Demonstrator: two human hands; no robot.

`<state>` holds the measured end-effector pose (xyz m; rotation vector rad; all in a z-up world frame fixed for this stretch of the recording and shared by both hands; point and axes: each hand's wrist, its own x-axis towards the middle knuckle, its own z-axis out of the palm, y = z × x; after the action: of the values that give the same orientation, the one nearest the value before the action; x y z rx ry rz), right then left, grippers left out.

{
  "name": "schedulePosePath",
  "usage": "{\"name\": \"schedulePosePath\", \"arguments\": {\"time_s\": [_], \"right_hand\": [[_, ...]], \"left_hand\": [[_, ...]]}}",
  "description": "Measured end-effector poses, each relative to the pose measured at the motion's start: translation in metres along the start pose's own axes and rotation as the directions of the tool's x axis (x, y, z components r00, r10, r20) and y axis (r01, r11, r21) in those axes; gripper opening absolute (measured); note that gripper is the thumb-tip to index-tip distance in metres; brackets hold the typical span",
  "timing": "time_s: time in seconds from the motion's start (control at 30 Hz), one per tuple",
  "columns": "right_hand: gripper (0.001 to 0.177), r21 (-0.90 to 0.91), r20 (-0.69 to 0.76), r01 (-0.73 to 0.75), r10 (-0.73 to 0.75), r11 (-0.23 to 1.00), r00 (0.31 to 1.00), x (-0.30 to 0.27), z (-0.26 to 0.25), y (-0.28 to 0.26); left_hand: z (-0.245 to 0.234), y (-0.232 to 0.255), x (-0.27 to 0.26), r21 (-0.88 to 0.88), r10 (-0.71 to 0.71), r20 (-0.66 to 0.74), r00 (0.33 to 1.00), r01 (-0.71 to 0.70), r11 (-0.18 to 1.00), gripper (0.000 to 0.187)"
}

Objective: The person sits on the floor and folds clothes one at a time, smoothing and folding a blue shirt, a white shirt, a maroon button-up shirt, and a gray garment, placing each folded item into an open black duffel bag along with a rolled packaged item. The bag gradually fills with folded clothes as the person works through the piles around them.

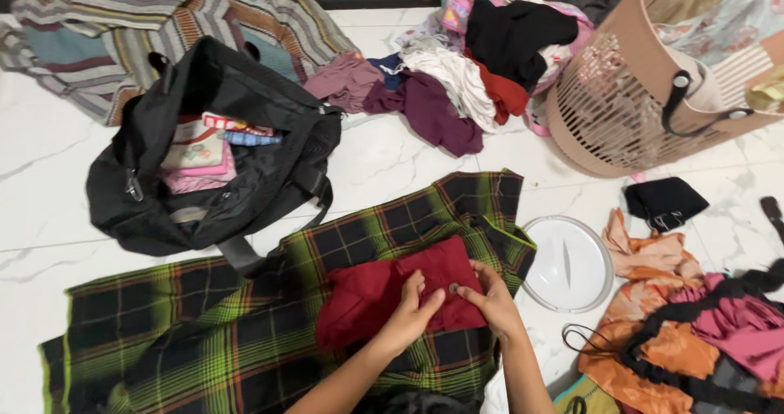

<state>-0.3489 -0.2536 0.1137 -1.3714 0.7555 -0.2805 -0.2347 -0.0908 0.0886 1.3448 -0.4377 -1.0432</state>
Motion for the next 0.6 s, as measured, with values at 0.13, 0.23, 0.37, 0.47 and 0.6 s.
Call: {"name": "schedulePosePath", "arguments": {"time_s": [0.13,0.23,0.37,0.47,0.6], "right_hand": [[0.060,-0.138,0.024,0.234,-0.232,0.962,0.972,-0.028,0.027,-0.048],[0.062,-0.763,0.042,0.274,-0.378,0.585,0.925,-0.049,0.040,-0.077],[0.043,-0.823,0.170,0.250,-0.200,0.510,0.965,-0.041,0.060,-0.072],[0.035,-0.453,0.146,0.324,-0.289,0.831,0.946,-0.036,0.055,-0.045],[0.056,-0.203,-0.156,0.191,-0.224,0.960,0.962,-0.023,0.041,0.000]], "left_hand": [[-0.002,0.021,0.011,-0.315,-0.401,0.063,0.914,0.399,0.861,0.092],[0.008,0.030,0.017,-0.383,-0.351,0.138,0.926,0.377,0.843,0.069],[0.001,0.019,0.039,-0.433,-0.186,0.134,0.973,0.227,0.872,0.044],[-0.031,-0.003,0.045,-0.497,-0.226,0.129,0.966,0.260,0.828,0.038],[-0.051,-0.024,0.042,-0.611,-0.329,0.153,0.932,0.351,0.710,0.041]]}}
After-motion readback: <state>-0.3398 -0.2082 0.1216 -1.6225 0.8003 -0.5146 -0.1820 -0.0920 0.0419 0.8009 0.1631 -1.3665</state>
